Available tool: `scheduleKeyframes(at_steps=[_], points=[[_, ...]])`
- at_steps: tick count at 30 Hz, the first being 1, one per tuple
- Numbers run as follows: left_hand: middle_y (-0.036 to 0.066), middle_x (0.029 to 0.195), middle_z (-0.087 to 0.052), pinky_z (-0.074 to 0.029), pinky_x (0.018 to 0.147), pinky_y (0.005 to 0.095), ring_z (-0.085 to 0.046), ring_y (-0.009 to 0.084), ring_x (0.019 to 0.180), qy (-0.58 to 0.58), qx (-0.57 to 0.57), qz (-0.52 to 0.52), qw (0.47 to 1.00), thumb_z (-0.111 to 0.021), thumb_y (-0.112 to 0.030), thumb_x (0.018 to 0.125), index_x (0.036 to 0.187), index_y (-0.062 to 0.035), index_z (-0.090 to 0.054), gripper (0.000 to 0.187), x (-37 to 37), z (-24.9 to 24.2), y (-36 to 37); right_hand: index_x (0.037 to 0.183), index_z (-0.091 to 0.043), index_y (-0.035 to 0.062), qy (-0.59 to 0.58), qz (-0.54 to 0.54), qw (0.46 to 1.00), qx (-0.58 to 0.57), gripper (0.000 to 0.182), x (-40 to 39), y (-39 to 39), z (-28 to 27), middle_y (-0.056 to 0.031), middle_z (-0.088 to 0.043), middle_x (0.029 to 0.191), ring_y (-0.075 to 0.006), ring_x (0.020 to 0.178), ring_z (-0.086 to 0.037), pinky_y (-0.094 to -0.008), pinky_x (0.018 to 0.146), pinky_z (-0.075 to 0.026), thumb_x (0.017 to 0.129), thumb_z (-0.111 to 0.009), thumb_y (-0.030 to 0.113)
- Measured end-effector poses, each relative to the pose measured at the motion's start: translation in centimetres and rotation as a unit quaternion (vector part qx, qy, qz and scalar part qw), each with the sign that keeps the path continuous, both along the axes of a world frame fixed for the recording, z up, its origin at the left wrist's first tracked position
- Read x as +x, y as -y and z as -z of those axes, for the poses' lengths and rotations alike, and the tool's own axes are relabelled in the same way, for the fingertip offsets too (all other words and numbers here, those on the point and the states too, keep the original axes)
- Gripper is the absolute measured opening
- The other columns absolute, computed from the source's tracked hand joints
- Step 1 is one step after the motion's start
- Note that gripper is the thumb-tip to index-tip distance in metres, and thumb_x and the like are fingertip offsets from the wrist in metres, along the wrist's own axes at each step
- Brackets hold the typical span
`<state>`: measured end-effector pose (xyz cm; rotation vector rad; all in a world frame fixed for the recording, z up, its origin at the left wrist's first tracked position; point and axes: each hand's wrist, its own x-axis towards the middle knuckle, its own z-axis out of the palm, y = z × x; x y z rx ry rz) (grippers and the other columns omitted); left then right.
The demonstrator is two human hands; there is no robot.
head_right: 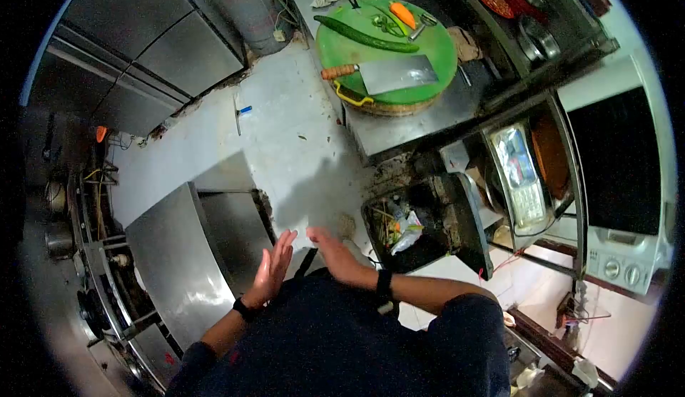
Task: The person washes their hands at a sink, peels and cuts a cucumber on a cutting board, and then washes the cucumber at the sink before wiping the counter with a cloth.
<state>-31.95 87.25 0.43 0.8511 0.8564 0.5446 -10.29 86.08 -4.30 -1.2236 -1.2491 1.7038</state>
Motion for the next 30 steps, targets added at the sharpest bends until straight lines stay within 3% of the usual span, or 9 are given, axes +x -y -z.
scheduleKeyframes(at_steps=[3, 5, 9, 10, 17, 23, 26, 29, 30], points=[[0.014, 0.163, -0.018, -0.004, 0.123, 0.0409, -0.011, 0.0236, 0.152, 0.047, 0.024, -0.066, 0.996, -0.016, -0.062, 0.102, 0.158, -0.0041, -0.013, 0.08, 0.8, 1.4, -6.5, 0.137, -0.047, 0.0014, -0.072, 0.034, 0.99, -0.115, 0.051, 2.5, -9.7, -2.1, -0.0114, -0.06, 0.129, -0.0221, 0.122, -0.057, -0.0371, 0.105, -0.041, 0.108, -0.033, 0.041], [0.015, 0.162, -0.02, -0.003, 0.123, 0.0409, -0.012, 0.0241, 0.152, 0.041, 0.1, -0.062, 0.992, -0.017, -0.061, 0.103, 0.157, -0.0035, -0.013, 0.079, 0.2, 2.0, -11.3, 0.134, -0.048, -0.0008, 0.225, 0.018, 0.973, 0.04, 0.047, 4.8, -15.9, -3.7, -0.0167, -0.065, 0.12, -0.027, 0.112, -0.063, -0.039, 0.096, -0.048, 0.104, -0.048, 0.035], [0.017, 0.159, -0.029, -0.012, 0.122, 0.039, -0.022, 0.026, 0.15, 0.008, 0.184, -0.006, 0.983, -0.029, -0.036, 0.108, 0.155, -0.0007, -0.022, 0.059, -0.2, 4.2, -24.1, 0.119, -0.058, -0.0035, 0.396, 0.11, 0.874, 0.26, 0.039, 11.0, -28.0, -4.4, -0.0243, -0.065, 0.11, -0.0427, 0.098, -0.063, -0.0466, 0.084, -0.052, 0.093, -0.063, 0.026], [0.018, 0.151, -0.042, -0.024, 0.119, 0.039, -0.035, 0.0287, 0.144, -0.068, 0.22, 0.019, 0.973, -0.044, -0.028, 0.104, 0.147, 0.0009, -0.038, 0.052, 0.4, 2.9, -28.1, 0.118, -0.058, -0.0035, 0.444, 0.126, 0.846, 0.268, 0.04, 13.1, -31.3, -3.6, -0.024, -0.064, 0.111, -0.042, 0.099, -0.062, -0.0461, 0.086, -0.051, 0.091, -0.065, 0.025], [0.023, 0.135, -0.055, -0.038, 0.11, 0.0418, -0.049, 0.0382, 0.13, -0.147, 0.398, 0.217, 0.879, -0.062, -0.023, 0.094, 0.13, 0.0016, -0.055, 0.044, 11.0, 1.0, -51.0, 0.116, -0.061, 0.0011, 0.682, 0.105, 0.681, 0.247, 0.043, 18.8, -45.5, 0.6, -0.0162, -0.06, 0.117, -0.0348, 0.114, -0.054, -0.0427, 0.101, -0.042, 0.081, -0.073, 0.023], [0.023, 0.13, -0.056, -0.037, 0.111, 0.0455, -0.047, 0.0408, 0.13, -0.089, 0.543, 0.329, 0.768, -0.066, -0.02, 0.09, 0.127, 0.0033, -0.055, 0.045, 18.1, 2.1, -58.9, 0.103, -0.061, 0.0062, 0.735, 0.089, 0.637, 0.212, 0.028, 18.8, -47.4, 0.7, -0.0115, -0.058, 0.102, -0.0301, 0.103, -0.057, -0.0421, 0.094, -0.044, 0.081, -0.069, 0.022], [0.022, 0.139, -0.049, -0.027, 0.118, 0.0497, -0.036, 0.0383, 0.14, -0.078, 0.683, 0.327, 0.648, -0.068, -0.022, 0.086, 0.129, 0.0036, -0.053, 0.052, 21.9, 0.9, -60.8, 0.096, -0.061, 0.0083, 0.766, 0.055, 0.607, 0.203, 0.016, 16.3, -46.8, -3.7, -0.0079, -0.056, 0.093, -0.0252, 0.088, -0.061, -0.0384, 0.082, -0.048, 0.083, -0.059, 0.017], [0.02, 0.122, -0.062, -0.028, 0.117, 0.049, -0.052, 0.0349, 0.125, -0.087, 0.753, 0.389, 0.524, -0.072, -0.029, 0.081, 0.121, 0.0011, -0.058, 0.052, 24.9, -0.6, -62.0, 0.095, -0.061, 0.009, 0.784, 0.052, 0.593, 0.174, 0.016, 14.1, -45.9, -8.2, -0.0073, -0.057, 0.092, -0.0232, 0.086, -0.062, -0.0368, 0.082, -0.048, 0.082, -0.059, 0.018], [0.018, 0.103, -0.069, -0.045, 0.103, 0.0454, -0.065, 0.0335, 0.102, -0.125, 0.735, 0.447, 0.494, -0.074, -0.03, 0.077, 0.111, -0.0008, -0.062, 0.047, 25.7, -1.1, -62.0, 0.095, -0.06, 0.0093, 0.783, 0.088, 0.581, 0.202, 0.015, 13.8, -45.5, -8.8, -0.0068, -0.057, 0.091, -0.0223, 0.084, -0.063, -0.0365, 0.079, -0.048, 0.082, -0.058, 0.018]])
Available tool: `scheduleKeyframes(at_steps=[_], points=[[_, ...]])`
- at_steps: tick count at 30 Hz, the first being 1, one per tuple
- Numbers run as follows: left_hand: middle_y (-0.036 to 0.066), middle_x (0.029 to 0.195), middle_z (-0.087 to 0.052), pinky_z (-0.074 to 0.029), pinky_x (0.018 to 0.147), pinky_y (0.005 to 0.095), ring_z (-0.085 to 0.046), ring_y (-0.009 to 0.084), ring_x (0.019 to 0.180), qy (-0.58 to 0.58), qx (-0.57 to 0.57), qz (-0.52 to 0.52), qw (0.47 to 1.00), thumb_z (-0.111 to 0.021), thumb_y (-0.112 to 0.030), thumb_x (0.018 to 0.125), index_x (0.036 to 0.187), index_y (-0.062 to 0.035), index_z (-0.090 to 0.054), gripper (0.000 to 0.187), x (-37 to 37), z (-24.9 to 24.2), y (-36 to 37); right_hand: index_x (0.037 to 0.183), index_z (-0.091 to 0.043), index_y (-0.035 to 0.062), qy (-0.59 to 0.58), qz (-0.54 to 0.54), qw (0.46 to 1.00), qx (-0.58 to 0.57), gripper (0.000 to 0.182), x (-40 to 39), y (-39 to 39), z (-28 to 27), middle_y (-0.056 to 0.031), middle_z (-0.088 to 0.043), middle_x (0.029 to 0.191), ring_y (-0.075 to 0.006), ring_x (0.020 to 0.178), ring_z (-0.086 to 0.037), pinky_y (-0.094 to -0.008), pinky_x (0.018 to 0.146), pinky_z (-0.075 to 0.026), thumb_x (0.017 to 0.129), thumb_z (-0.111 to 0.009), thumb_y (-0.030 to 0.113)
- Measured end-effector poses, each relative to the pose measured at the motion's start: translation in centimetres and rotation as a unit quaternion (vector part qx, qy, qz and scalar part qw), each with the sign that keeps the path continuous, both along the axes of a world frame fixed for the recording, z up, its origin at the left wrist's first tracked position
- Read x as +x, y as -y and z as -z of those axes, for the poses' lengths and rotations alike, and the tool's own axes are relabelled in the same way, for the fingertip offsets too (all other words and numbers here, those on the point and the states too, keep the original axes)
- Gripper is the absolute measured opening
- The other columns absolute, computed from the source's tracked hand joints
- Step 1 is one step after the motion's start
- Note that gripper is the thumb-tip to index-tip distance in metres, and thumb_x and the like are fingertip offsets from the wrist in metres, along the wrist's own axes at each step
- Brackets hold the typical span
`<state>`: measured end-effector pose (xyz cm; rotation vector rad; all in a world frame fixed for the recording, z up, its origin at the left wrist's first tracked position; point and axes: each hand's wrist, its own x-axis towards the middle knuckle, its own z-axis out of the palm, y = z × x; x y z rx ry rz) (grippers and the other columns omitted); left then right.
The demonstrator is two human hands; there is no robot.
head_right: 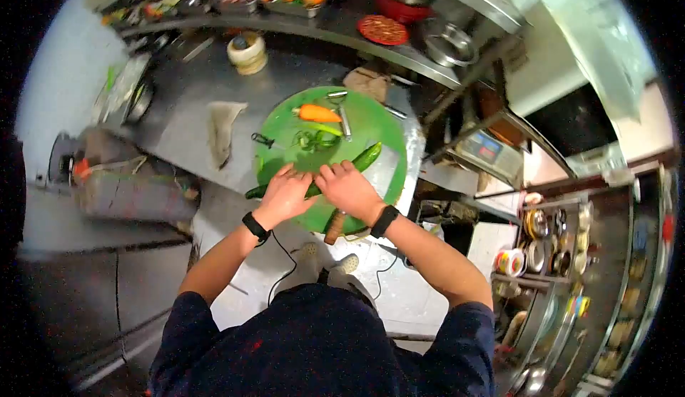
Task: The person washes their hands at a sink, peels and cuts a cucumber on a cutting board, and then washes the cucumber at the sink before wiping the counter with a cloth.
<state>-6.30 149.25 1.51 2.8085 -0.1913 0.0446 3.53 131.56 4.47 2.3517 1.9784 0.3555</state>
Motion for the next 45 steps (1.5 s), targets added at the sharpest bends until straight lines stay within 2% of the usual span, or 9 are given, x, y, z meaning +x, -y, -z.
scheduleKeyframes(at_steps=[4, 13, 23, 25, 29, 31, 33, 39, 45], points=[[0.015, 0.081, -0.07, -0.054, 0.062, 0.0438, -0.07, 0.032, 0.076, 0.028, 0.001, 0.031, 0.999, -0.077, -0.03, 0.074, 0.098, -0.0036, -0.062, 0.038, 1.5, 0.0, 0.7, 0.096, -0.059, 0.0088, 0.0, 0.045, 0.999, -0.001, 0.018, -0.5, 1.3, -0.5, -0.0069, -0.063, 0.087, -0.0238, 0.08, -0.066, -0.0365, 0.071, -0.05, 0.086, -0.06, 0.024], [0.013, 0.069, -0.068, -0.053, 0.058, 0.0429, -0.07, 0.0315, 0.067, 0.091, 0.046, 0.07, 0.992, -0.078, -0.029, 0.073, 0.087, -0.007, -0.06, 0.032, 1.0, -0.9, 1.8, 0.101, -0.056, 0.0058, -0.11, 0.023, 0.993, -0.022, 0.05, 0.0, 3.1, -0.1, -0.0099, -0.064, 0.071, -0.0318, 0.062, -0.065, -0.0421, 0.054, -0.051, 0.091, -0.055, 0.055], [0.014, 0.071, -0.069, -0.054, 0.062, 0.0452, -0.07, 0.0327, 0.068, 0.062, 0.093, 0.061, 0.992, -0.075, -0.026, 0.075, 0.09, -0.0083, -0.065, 0.025, 1.9, 2.2, 1.3, 0.093, -0.06, 0.0048, -0.191, 0.247, 0.946, 0.089, 0.049, -1.7, 3.1, 5.1, -0.0145, -0.066, 0.071, -0.0337, 0.066, -0.067, -0.0436, 0.059, -0.053, 0.092, -0.057, 0.053], [0.02, 0.074, -0.068, -0.054, 0.066, 0.0486, -0.069, 0.0377, 0.077, -0.006, -0.099, -0.188, 0.977, -0.073, -0.031, 0.08, 0.089, -0.0061, -0.066, 0.028, 3.6, 3.3, -0.7, 0.084, -0.065, 0.0052, -0.166, 0.367, 0.906, 0.126, 0.051, -0.6, 4.3, 4.6, -0.0166, -0.065, 0.065, -0.0352, 0.063, -0.066, -0.0449, 0.057, -0.052, 0.092, -0.057, 0.054], [0.023, 0.081, -0.07, -0.055, 0.072, 0.0502, -0.069, 0.0404, 0.079, -0.035, -0.009, -0.13, 0.991, -0.072, -0.029, 0.08, 0.094, -0.0047, -0.064, 0.029, 2.5, 1.7, -1.2, 0.094, -0.061, 0.0044, -0.148, 0.352, 0.911, 0.157, 0.054, 0.6, 7.2, 2.4, -0.017, -0.066, 0.068, -0.0383, 0.062, -0.065, -0.0476, 0.058, -0.052, 0.092, -0.056, 0.058], [0.025, 0.085, -0.069, -0.055, 0.074, 0.0495, -0.068, 0.0408, 0.085, -0.047, -0.04, -0.106, 0.992, -0.072, -0.03, 0.08, 0.1, -0.0043, -0.062, 0.034, 3.7, 2.1, -0.9, 0.101, -0.058, 0.0016, -0.215, 0.366, 0.884, 0.195, 0.05, 0.0, 7.6, 0.2, -0.0169, -0.066, 0.07, -0.0377, 0.066, -0.065, -0.0463, 0.063, -0.052, 0.096, -0.056, 0.052], [0.025, 0.086, -0.068, -0.055, 0.074, 0.0495, -0.068, 0.0412, 0.085, -0.061, -0.057, -0.064, 0.994, -0.073, -0.028, 0.079, 0.104, -0.0039, -0.058, 0.038, 3.8, 2.5, 0.2, 0.105, -0.056, -0.0004, -0.468, 0.321, 0.724, 0.392, 0.042, -1.7, 7.8, -1.3, -0.0176, -0.067, 0.078, -0.0352, 0.076, -0.067, -0.0442, 0.071, -0.052, 0.1, -0.055, 0.041], [0.021, 0.085, -0.067, -0.052, 0.073, 0.0508, -0.065, 0.0429, 0.083, -0.044, -0.017, 0.084, 0.995, -0.074, -0.016, 0.077, 0.108, -0.004, -0.05, 0.041, 6.3, 6.4, 2.4, 0.114, -0.057, -0.0004, -0.456, 0.321, 0.658, 0.506, 0.031, -5.9, 10.5, -1.3, -0.0065, -0.054, 0.096, -0.0162, 0.086, -0.052, -0.0295, 0.079, -0.044, 0.102, -0.056, 0.027], [0.017, 0.117, -0.059, -0.038, 0.101, 0.0471, -0.051, 0.0347, 0.114, 0.044, 0.035, 0.075, 0.996, -0.072, -0.012, 0.074, 0.124, -0.0017, -0.053, 0.055, 5.2, 5.2, 4.2, 0.117, -0.058, 0.0007, -0.527, 0.384, 0.507, 0.564, 0.035, -9.2, 14.3, 0.6, -0.0027, -0.061, 0.097, -0.0102, 0.085, -0.056, -0.0278, 0.072, -0.049, 0.104, -0.053, 0.033]])
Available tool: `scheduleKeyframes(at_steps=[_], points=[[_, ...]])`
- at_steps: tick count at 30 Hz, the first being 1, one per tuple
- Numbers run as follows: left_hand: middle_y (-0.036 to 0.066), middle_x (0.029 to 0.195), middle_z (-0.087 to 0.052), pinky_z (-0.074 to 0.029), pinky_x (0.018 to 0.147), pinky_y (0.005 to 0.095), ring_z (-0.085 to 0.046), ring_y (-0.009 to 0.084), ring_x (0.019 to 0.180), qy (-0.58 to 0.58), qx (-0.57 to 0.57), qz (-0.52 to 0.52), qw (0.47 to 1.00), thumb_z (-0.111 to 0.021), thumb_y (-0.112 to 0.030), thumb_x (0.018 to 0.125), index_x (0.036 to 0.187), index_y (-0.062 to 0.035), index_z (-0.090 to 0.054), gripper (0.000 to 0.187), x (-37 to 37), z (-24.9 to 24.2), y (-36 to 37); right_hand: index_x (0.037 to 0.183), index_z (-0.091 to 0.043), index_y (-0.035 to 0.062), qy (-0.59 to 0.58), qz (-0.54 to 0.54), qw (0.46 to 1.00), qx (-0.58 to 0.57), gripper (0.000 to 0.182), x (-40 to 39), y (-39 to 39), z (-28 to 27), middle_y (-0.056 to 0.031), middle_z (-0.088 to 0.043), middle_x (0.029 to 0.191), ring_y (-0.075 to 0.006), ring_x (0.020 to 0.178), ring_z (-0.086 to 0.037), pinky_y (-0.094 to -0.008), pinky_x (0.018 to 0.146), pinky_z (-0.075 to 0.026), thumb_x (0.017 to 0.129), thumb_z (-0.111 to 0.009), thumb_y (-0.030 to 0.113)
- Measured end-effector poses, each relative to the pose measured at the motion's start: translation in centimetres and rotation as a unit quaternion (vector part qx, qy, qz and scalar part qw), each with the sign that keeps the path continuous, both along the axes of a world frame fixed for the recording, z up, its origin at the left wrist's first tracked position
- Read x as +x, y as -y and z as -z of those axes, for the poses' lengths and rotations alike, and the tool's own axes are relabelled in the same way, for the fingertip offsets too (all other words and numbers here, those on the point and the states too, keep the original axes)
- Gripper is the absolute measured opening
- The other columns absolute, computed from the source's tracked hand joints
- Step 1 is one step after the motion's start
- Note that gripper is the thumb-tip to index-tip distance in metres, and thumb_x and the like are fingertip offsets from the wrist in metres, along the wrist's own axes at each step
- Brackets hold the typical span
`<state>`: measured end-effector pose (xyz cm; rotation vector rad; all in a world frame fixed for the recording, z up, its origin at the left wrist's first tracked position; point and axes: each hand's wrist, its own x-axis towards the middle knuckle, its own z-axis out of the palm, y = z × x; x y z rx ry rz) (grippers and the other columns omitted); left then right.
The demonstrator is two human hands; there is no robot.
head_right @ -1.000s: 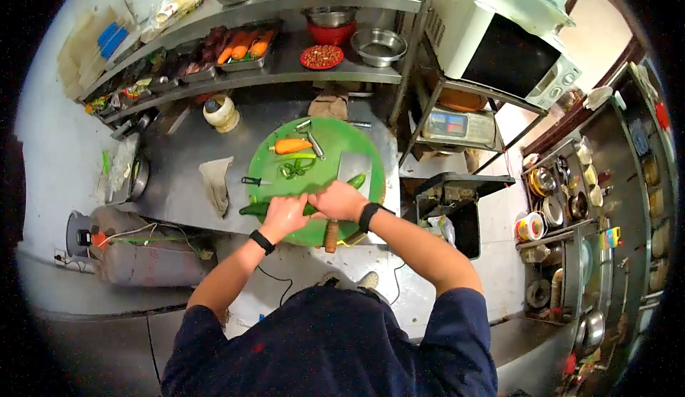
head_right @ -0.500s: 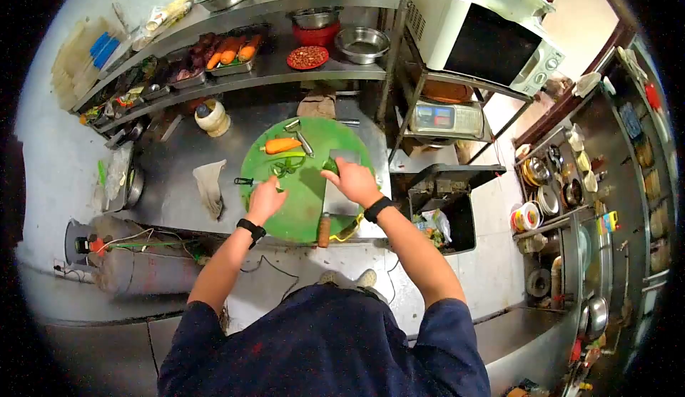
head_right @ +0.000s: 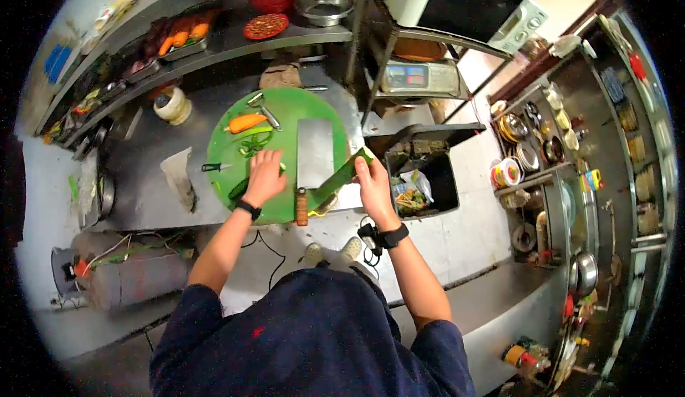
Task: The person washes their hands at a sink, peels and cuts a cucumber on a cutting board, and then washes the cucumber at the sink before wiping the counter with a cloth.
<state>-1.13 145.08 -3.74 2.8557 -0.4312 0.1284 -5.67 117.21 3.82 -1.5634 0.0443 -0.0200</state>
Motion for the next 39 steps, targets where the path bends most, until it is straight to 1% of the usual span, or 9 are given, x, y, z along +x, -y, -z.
scheduleKeyframes(at_steps=[3, 6, 10, 15, 18, 21, 22, 30, 39], points=[[0.014, 0.11, -0.061, -0.045, 0.094, 0.0421, -0.056, 0.0315, 0.108, 0.039, -0.266, 0.017, 0.963, -0.068, -0.007, 0.076, 0.114, -0.0017, -0.06, 0.039, -2.9, -3.1, 1.4, 0.114, -0.056, 0.0032, -0.007, 0.024, 0.988, 0.152, 0.027, -2.1, 1.3, -0.4, -0.0027, -0.06, 0.101, -0.0123, 0.088, -0.061, -0.0343, 0.079, -0.059, 0.104, -0.052, 0.028], [0.005, 0.084, -0.07, -0.051, 0.077, 0.0285, -0.065, 0.0146, 0.08, -0.319, -0.473, 0.063, 0.819, -0.061, -0.008, 0.09, 0.116, 0.0012, -0.062, 0.028, -6.9, -4.5, 2.5, 0.115, -0.053, 0.0045, -0.01, 0.027, 0.979, 0.202, 0.02, -4.3, 2.6, -0.4, -0.0036, -0.06, 0.105, -0.0146, 0.093, -0.064, -0.0398, 0.083, -0.06, 0.103, -0.053, 0.021], [0.012, 0.118, -0.064, -0.051, 0.093, 0.0379, -0.063, 0.0225, 0.108, -0.353, -0.612, 0.144, 0.693, -0.055, -0.022, 0.101, 0.136, -0.0013, -0.047, 0.041, -9.4, -6.1, 7.2, 0.123, -0.047, 0.0063, -0.026, -0.01, 0.943, 0.33, 0.027, -7.0, 3.1, -1.6, -0.0075, -0.06, 0.111, -0.0218, 0.108, -0.064, -0.0465, 0.093, -0.057, 0.097, -0.058, 0.01], [0.018, 0.137, -0.053, -0.038, 0.11, 0.0515, -0.053, 0.0363, 0.127, -0.305, -0.809, 0.127, 0.486, -0.05, -0.029, 0.104, 0.141, -0.0042, -0.038, 0.046, -8.3, -8.3, 11.6, 0.12, -0.051, 0.0024, -0.007, -0.105, 0.967, 0.232, 0.037, -8.1, 5.3, -1.5, -0.0177, -0.06, 0.13, -0.0204, 0.112, -0.062, -0.0348, 0.096, -0.053, 0.087, -0.064, -0.009], [0.019, 0.132, -0.057, -0.04, 0.109, 0.0511, -0.055, 0.0347, 0.125, -0.316, -0.802, 0.147, 0.485, -0.052, -0.024, 0.103, 0.134, -0.0051, -0.043, 0.038, -7.9, -10.6, 13.4, 0.116, -0.059, 0.0002, -0.007, -0.121, 0.981, 0.151, 0.037, -8.2, 7.7, -1.6, -0.0153, -0.062, 0.127, -0.0179, 0.111, -0.062, -0.0316, 0.091, -0.053, 0.083, -0.072, -0.006], [0.017, 0.126, -0.06, -0.042, 0.108, 0.0474, -0.057, 0.0321, 0.123, -0.297, -0.738, 0.133, 0.591, -0.053, -0.026, 0.103, 0.128, -0.0025, -0.047, 0.034, -8.1, -12.7, 16.3, 0.106, -0.064, 0.0002, 0.198, -0.114, 0.964, -0.137, 0.035, -6.7, 11.7, -2.8, -0.0146, -0.068, 0.115, -0.0279, 0.102, -0.067, -0.0365, 0.088, -0.053, 0.075, -0.081, 0.001], [0.016, 0.124, -0.061, -0.043, 0.107, 0.0459, -0.058, 0.0309, 0.122, -0.293, -0.685, 0.123, 0.655, -0.054, -0.026, 0.103, 0.126, -0.0016, -0.048, 0.035, -7.9, -13.1, 17.3, 0.105, -0.065, 0.0027, 0.205, -0.106, 0.962, -0.144, 0.036, -6.4, 13.0, -2.7, -0.0132, -0.068, 0.113, -0.0315, 0.102, -0.065, -0.0383, 0.089, -0.052, 0.074, -0.083, 0.006], [0.018, 0.128, -0.058, -0.041, 0.109, 0.0508, -0.054, 0.0348, 0.127, -0.256, -0.689, 0.126, 0.666, -0.06, -0.026, 0.1, 0.129, -0.0048, -0.043, 0.04, -8.1, -15.1, 26.2, 0.093, -0.062, 0.0049, 0.289, -0.154, 0.933, -0.148, 0.041, -3.0, 22.3, -2.5, -0.0099, -0.067, 0.1, -0.0304, 0.093, -0.062, -0.0415, 0.081, -0.05, 0.063, -0.088, 0.007], [0.018, 0.118, -0.059, -0.043, 0.107, 0.0497, -0.057, 0.0363, 0.122, -0.176, -0.706, 0.016, 0.686, -0.049, 0.011, 0.089, 0.12, -0.0091, -0.039, 0.038, -9.6, -17.9, 28.3, 0.088, -0.061, 0.0074, 0.38, -0.198, 0.891, -0.15, 0.031, 0.2, 23.5, -4.3, -0.0065, -0.064, 0.099, -0.0293, 0.093, -0.061, -0.0415, 0.078, -0.05, 0.069, -0.084, 0.012]])
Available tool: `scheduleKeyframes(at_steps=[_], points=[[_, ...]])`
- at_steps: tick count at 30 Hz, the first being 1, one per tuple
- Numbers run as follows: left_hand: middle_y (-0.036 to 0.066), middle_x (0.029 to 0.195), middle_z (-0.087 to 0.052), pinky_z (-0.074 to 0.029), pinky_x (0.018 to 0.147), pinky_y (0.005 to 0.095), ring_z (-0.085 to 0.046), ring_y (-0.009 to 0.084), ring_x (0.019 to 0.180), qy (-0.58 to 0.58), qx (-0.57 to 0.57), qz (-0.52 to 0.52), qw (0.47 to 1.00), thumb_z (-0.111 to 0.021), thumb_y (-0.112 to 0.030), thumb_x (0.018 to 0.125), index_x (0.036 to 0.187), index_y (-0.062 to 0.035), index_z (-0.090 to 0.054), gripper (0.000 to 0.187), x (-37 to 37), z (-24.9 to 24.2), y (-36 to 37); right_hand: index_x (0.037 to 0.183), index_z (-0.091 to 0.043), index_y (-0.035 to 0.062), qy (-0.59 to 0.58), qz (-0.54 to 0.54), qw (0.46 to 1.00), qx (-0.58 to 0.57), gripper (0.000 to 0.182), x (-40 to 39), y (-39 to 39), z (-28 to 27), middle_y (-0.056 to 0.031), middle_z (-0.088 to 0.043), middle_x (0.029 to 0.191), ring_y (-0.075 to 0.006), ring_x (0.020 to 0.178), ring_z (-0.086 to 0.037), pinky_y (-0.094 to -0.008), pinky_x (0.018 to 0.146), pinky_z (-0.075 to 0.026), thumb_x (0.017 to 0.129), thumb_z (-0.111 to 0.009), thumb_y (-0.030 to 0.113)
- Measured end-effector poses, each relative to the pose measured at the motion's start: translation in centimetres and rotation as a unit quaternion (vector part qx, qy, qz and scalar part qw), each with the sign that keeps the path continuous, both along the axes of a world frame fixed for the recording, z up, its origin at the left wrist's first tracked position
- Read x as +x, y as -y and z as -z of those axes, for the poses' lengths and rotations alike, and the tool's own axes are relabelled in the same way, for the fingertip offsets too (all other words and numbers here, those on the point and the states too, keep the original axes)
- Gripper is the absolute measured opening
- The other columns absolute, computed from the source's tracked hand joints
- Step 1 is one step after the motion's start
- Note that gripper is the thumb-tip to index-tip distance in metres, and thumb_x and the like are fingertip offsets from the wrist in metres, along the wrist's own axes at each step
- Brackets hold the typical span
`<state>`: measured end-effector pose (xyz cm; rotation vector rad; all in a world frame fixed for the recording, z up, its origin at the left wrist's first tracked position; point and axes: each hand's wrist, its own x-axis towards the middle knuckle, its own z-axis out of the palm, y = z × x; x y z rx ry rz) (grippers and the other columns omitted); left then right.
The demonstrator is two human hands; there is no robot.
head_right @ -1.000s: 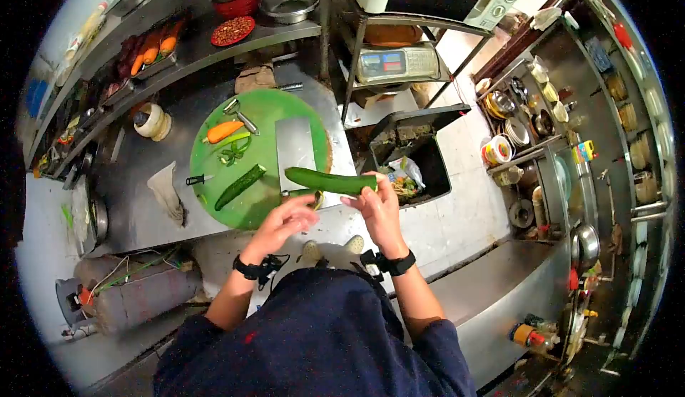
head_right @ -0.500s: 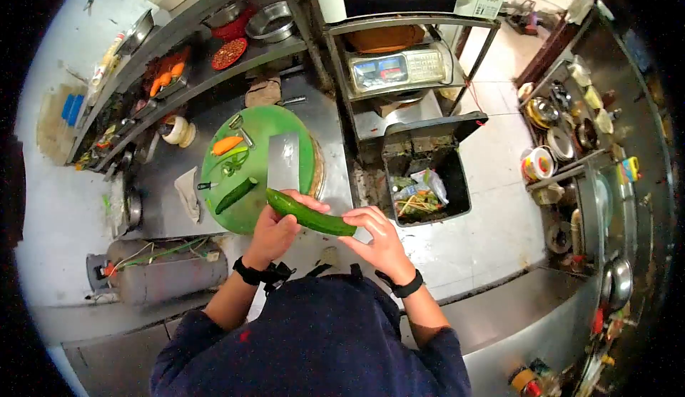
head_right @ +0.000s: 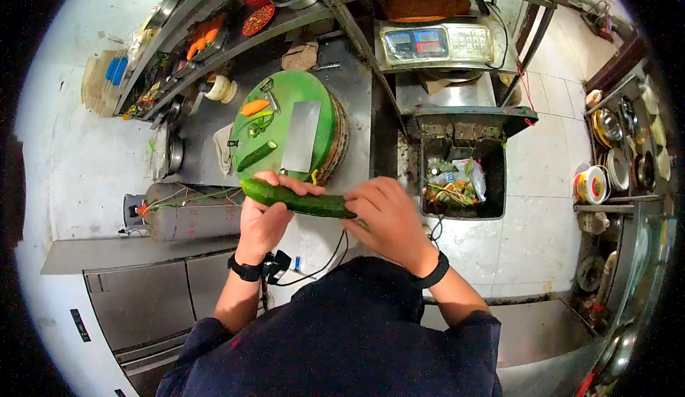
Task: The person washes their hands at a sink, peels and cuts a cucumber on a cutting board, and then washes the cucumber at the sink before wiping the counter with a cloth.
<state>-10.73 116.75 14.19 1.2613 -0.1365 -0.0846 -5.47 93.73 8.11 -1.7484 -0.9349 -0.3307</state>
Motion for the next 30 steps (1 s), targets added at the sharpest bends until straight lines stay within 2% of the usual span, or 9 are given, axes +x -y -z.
scheduleKeyframes(at_steps=[8, 16, 21, 22, 24, 26, 27, 29, 30], points=[[0.009, 0.113, -0.062, -0.05, 0.088, 0.0291, -0.06, 0.014, 0.104, -0.017, 0.25, -0.026, 0.968, -0.06, 0.009, 0.088, 0.13, -0.003, -0.045, 0.046, 0.2, -0.7, 3.2, 0.102, -0.068, 0.0076, -0.067, 0.059, 0.995, 0.035, 0.023, -1.2, -1.1, -5.2, -0.006, -0.065, 0.098, -0.0272, 0.089, -0.063, -0.0365, 0.075, -0.053, 0.082, -0.074, 0.018], [0.017, 0.101, -0.066, -0.051, 0.082, 0.0352, -0.067, 0.0293, 0.092, 0.086, 0.392, 0.036, 0.915, -0.067, -0.004, 0.089, 0.124, -0.0022, -0.05, 0.039, 1.0, 0.2, 6.0, 0.089, -0.067, 0.0034, -0.141, 0.121, 0.979, 0.088, 0.01, -2.6, 1.6, -5.0, -0.0098, -0.064, 0.084, -0.0294, 0.079, -0.063, -0.0371, 0.068, -0.052, 0.081, -0.073, 0.005], [0.016, 0.095, -0.067, -0.052, 0.078, 0.0359, -0.068, 0.0311, 0.087, 0.098, 0.382, 0.037, 0.918, -0.071, -0.01, 0.089, 0.123, -0.0016, -0.051, 0.041, 2.1, 0.9, 9.7, 0.078, -0.059, 0.0031, -0.213, 0.274, 0.936, 0.05, 0.014, -3.0, 6.0, -3.5, -0.0106, -0.058, 0.077, -0.0283, 0.07, -0.06, -0.0359, 0.058, -0.048, 0.082, -0.072, 0.004], [0.012, 0.096, -0.066, -0.051, 0.08, 0.0322, -0.065, 0.0224, 0.089, 0.082, 0.385, 0.037, 0.918, -0.069, -0.006, 0.089, 0.122, -0.0006, -0.052, 0.038, 2.3, 1.1, 10.3, 0.075, -0.055, 0.0028, -0.209, 0.312, 0.927, 0.013, 0.019, -2.3, 6.8, -2.5, -0.0101, -0.057, 0.077, -0.0293, 0.069, -0.059, -0.0361, 0.058, -0.047, 0.085, -0.07, 0.005], [0.007, 0.098, -0.066, -0.051, 0.083, 0.0285, -0.062, 0.0137, 0.091, 0.058, 0.384, 0.043, 0.921, -0.068, -0.002, 0.089, 0.12, 0.0004, -0.053, 0.035, 2.2, 1.4, 11.3, 0.096, -0.064, 0.0019, -0.204, 0.321, 0.924, -0.035, 0.008, -1.5, 8.4, -1.2, -0.0135, -0.065, 0.094, -0.0344, 0.083, -0.063, -0.0378, 0.073, -0.051, 0.09, -0.065, 0.007], [0.009, 0.102, -0.067, -0.051, 0.084, 0.0288, -0.064, 0.0138, 0.092, 0.052, 0.414, 0.055, 0.907, -0.07, -0.005, 0.089, 0.123, 0.0005, -0.053, 0.038, 3.0, 1.7, 12.2, 0.117, -0.065, 0.002, -0.203, 0.309, 0.929, 0.018, 0.025, -1.7, 9.1, -2.2, -0.0174, -0.067, 0.11, -0.0373, 0.097, -0.064, -0.0384, 0.086, -0.052, 0.092, -0.062, 0.006], [0.009, 0.102, -0.067, -0.051, 0.084, 0.0288, -0.064, 0.0138, 0.092, 0.051, 0.407, 0.065, 0.91, -0.07, -0.005, 0.089, 0.123, 0.0005, -0.053, 0.038, 3.3, 1.9, 12.7, 0.112, -0.066, 0.0011, -0.185, 0.29, 0.938, 0.041, 0.022, -2.2, 9.4, -2.6, -0.0143, -0.067, 0.105, -0.0304, 0.09, -0.067, -0.0354, 0.078, -0.054, 0.091, -0.065, 0.007], [0.019, 0.103, -0.068, -0.053, 0.08, 0.0369, -0.068, 0.0348, 0.092, 0.091, 0.402, 0.071, 0.908, -0.072, -0.015, 0.088, 0.125, -0.0026, -0.054, 0.043, 3.6, 2.4, 13.7, 0.108, -0.067, 0.0008, -0.234, 0.222, 0.945, 0.045, 0.021, -3.1, 9.6, -4.3, -0.0104, -0.067, 0.099, -0.0205, 0.083, -0.068, -0.0298, 0.067, -0.054, 0.088, -0.07, 0.009], [0.019, 0.103, -0.068, -0.053, 0.08, 0.0369, -0.068, 0.0348, 0.092, 0.091, 0.393, 0.084, 0.911, -0.072, -0.015, 0.088, 0.125, -0.0026, -0.054, 0.043, 3.7, 2.8, 14.2, 0.103, -0.069, 0.0013, -0.22, 0.233, 0.944, 0.074, 0.021, -3.1, 9.2, -4.6, -0.0077, -0.065, 0.094, -0.0138, 0.076, -0.066, -0.0247, 0.058, -0.051, 0.086, -0.074, 0.011]])
